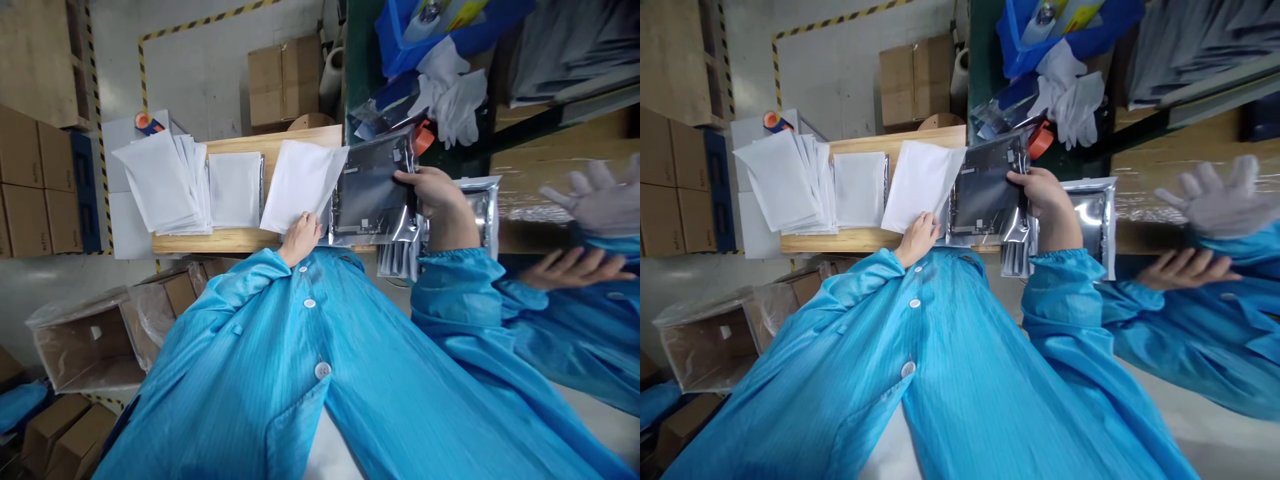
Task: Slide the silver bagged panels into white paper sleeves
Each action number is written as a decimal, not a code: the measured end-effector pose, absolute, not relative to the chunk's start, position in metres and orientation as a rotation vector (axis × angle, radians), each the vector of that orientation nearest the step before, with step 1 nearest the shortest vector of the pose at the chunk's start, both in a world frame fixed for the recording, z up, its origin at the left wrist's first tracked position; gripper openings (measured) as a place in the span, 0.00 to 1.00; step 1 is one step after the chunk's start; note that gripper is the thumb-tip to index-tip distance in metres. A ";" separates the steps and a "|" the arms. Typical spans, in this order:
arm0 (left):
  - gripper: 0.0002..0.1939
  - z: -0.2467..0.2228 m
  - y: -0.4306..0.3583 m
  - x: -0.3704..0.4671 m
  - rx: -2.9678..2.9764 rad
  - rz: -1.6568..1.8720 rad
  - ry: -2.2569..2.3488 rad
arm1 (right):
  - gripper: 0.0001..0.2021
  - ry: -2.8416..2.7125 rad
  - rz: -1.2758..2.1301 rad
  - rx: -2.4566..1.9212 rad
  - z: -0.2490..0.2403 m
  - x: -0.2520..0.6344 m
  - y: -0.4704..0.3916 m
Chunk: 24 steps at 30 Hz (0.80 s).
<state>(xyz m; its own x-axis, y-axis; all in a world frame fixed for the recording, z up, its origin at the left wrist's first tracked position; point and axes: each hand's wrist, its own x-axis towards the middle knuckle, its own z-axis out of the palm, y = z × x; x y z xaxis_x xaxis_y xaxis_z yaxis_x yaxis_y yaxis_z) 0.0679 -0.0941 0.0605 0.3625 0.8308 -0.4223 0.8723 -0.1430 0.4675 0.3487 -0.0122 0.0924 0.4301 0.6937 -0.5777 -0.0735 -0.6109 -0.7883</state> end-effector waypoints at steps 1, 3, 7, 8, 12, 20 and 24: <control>0.15 0.061 -0.094 0.067 1.952 -0.068 1.481 | 0.03 -0.482 1.292 -1.893 0.091 0.347 -0.012; 0.17 0.062 -0.094 0.064 1.936 -0.048 1.481 | 0.04 -0.385 1.398 -1.873 0.087 0.344 -0.012; 0.25 0.065 -0.095 0.061 1.982 -0.062 1.428 | 0.02 -0.423 1.349 -1.856 0.081 0.341 -0.014; 0.24 0.066 -0.095 0.061 1.996 -0.087 1.422 | 0.02 -0.429 1.340 -1.853 0.080 0.340 -0.015; 0.18 0.073 -0.100 0.063 2.101 -0.196 1.417 | 0.03 -0.421 1.302 -1.848 0.081 0.337 -0.017; 0.19 0.087 -0.110 0.054 2.353 -0.370 1.209 | 0.07 -0.498 1.218 -1.868 0.086 0.327 -0.014; 0.20 0.082 -0.107 0.051 2.391 -0.427 1.135 | 0.08 -0.620 1.134 -1.903 0.071 0.323 -0.016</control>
<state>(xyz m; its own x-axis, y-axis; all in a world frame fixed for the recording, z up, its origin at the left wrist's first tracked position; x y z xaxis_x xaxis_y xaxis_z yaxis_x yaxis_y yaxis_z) 0.0508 -0.1069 0.0821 0.6122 0.6449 -0.4575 0.7865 -0.5562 0.2684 0.3234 -0.0165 0.0710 0.4739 0.7390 -0.4788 0.0036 -0.5454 -0.8382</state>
